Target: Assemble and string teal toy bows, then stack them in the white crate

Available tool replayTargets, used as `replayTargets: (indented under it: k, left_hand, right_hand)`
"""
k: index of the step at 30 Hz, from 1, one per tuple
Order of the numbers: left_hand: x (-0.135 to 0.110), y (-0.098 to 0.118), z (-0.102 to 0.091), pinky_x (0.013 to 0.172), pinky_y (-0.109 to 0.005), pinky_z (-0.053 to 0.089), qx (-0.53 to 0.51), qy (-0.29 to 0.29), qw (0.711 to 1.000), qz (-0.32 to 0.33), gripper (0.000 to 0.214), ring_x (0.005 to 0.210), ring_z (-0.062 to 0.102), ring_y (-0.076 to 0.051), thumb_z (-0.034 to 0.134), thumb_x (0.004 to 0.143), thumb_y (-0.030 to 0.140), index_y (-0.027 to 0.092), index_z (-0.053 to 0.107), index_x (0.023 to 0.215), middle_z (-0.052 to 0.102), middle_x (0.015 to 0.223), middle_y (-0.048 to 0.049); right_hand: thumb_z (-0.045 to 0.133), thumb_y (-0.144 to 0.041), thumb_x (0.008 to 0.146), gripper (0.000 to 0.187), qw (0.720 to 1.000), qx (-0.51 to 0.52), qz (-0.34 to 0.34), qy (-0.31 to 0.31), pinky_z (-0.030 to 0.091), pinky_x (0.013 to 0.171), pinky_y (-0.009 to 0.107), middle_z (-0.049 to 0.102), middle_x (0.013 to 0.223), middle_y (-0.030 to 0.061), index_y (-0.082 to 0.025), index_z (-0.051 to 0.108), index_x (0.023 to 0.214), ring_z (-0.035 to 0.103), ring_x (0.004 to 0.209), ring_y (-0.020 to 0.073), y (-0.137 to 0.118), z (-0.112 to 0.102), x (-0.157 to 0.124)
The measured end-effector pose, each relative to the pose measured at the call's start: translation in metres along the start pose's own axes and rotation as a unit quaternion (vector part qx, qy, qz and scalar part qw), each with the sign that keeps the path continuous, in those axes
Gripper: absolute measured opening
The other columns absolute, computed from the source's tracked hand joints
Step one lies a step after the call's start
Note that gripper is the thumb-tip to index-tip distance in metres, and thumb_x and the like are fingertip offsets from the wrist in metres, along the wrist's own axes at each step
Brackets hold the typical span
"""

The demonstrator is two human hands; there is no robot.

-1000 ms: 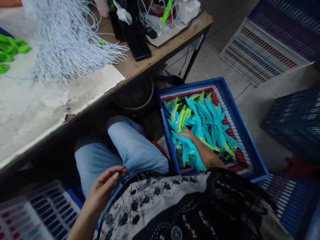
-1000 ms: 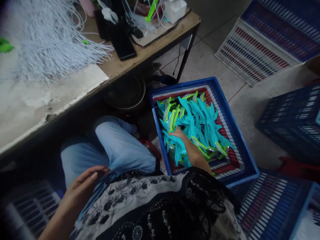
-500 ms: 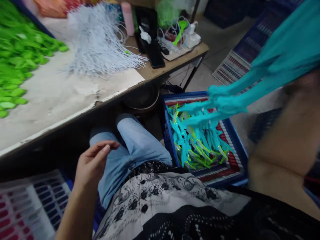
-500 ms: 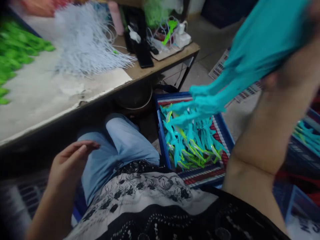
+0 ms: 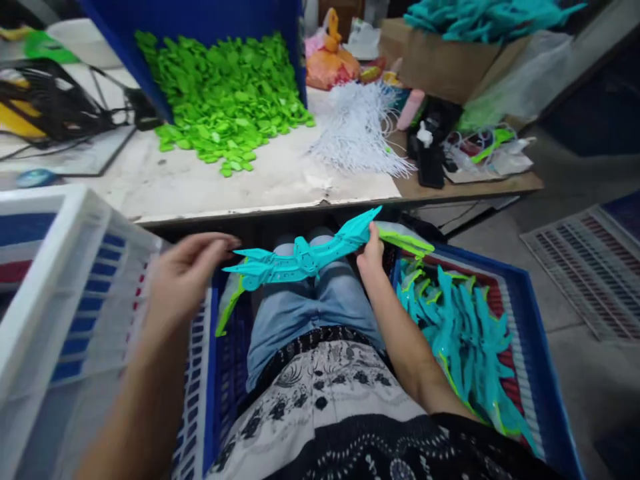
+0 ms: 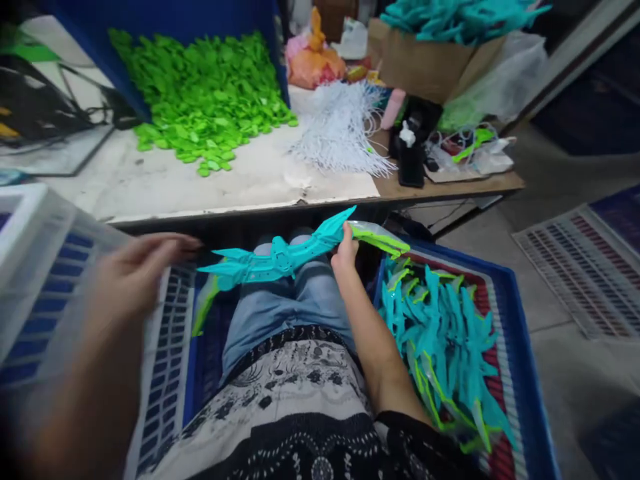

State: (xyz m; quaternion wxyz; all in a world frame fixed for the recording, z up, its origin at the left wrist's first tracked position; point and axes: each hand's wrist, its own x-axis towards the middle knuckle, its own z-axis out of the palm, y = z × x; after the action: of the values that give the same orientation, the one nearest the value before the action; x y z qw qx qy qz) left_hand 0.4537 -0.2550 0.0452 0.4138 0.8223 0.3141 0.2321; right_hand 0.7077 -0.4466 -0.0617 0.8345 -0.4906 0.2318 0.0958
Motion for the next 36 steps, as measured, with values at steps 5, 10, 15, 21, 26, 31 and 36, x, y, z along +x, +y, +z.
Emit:
replayTargets:
  k: [5,10,15,21,26,31,36]
  left_hand:
    - [0.038,-0.046,0.101,0.098,-0.038,0.042,0.21,-0.236,0.948,0.045,0.045,0.117,0.054,-0.026,0.048,0.085,0.033,0.011,0.055,0.123,0.06,0.125,-0.0149]
    - [0.051,-0.085,0.146,0.094,-0.037,0.04,0.307,-0.255,0.915,0.066,0.055,0.112,0.056,-0.028,0.053,0.086,0.038,0.011,0.045,0.133,0.062,0.117,-0.0169]
    - [0.045,-0.081,0.164,0.085,-0.038,0.039,0.356,-0.198,0.912,0.044,0.053,0.102,0.057,-0.03,0.039,0.092,0.039,0.011,0.041,0.137,0.065,0.104,-0.0169]
    - [0.038,-0.095,0.155,0.09,-0.042,0.035,0.327,-0.287,0.889,0.142,0.085,0.105,0.053,-0.032,0.055,0.08,0.057,0.013,0.024,0.146,0.058,0.114,-0.0174]
    - [0.044,-0.092,0.166,0.084,-0.04,0.039,0.344,-0.273,0.887,0.141,0.083,0.101,0.053,-0.03,0.061,0.079,0.042,0.014,0.021,0.146,0.057,0.11,-0.0164]
    - [0.057,-0.075,0.186,0.082,-0.04,0.039,0.343,-0.253,0.898,0.108,0.086,0.096,0.054,-0.03,0.067,0.075,0.041,0.017,0.023,0.146,0.058,0.106,-0.0146]
    - [0.069,-0.08,0.175,0.083,-0.04,0.039,0.337,-0.268,0.898,0.089,0.081,0.098,0.054,-0.031,0.065,0.077,0.045,0.015,0.029,0.143,0.059,0.104,-0.016]
  right_hand:
    - [0.067,-0.026,0.071,0.016,0.993,-0.077,0.065,-0.056,0.057,0.067,0.027,0.07,0.074,0.0007,-0.015,0.062,0.082,0.066,0.069,0.0143,0.034,-0.012,0.005]
    - [0.064,-0.049,0.074,0.032,0.962,-0.215,0.141,-0.09,0.058,0.066,0.035,0.07,0.079,0.0027,-0.021,0.059,0.087,0.069,0.073,0.0185,0.023,-0.078,-0.012]
    - [0.052,-0.069,0.074,0.05,0.75,-0.523,0.312,-0.258,0.052,0.048,0.03,0.066,0.06,0.0078,-0.02,0.061,0.068,0.064,0.049,0.019,-0.012,-0.136,-0.025]
    - [0.048,-0.047,0.086,0.037,0.565,-0.63,-0.095,-0.524,0.046,0.059,0.027,0.065,0.063,0.0025,-0.021,0.065,0.065,0.059,0.059,0.0161,-0.051,-0.011,-0.017]
    - [0.049,-0.024,0.088,0.02,0.486,-0.567,-0.461,-0.48,0.043,0.089,0.037,0.066,0.094,0.0095,-0.018,0.068,0.09,0.056,0.095,0.0239,0.028,0.186,0.001]
    - [0.056,-0.026,0.085,0.027,0.408,-0.608,-0.507,-0.455,0.039,0.095,0.045,0.054,0.119,0.017,-0.012,0.061,0.107,0.044,0.111,0.031,0.113,0.294,0.009]
    - [0.045,-0.017,0.087,0.02,0.421,-0.624,-0.466,-0.465,0.042,0.087,0.036,0.063,0.102,0.0126,-0.012,0.064,0.094,0.054,0.097,0.0237,0.097,0.291,0.017]
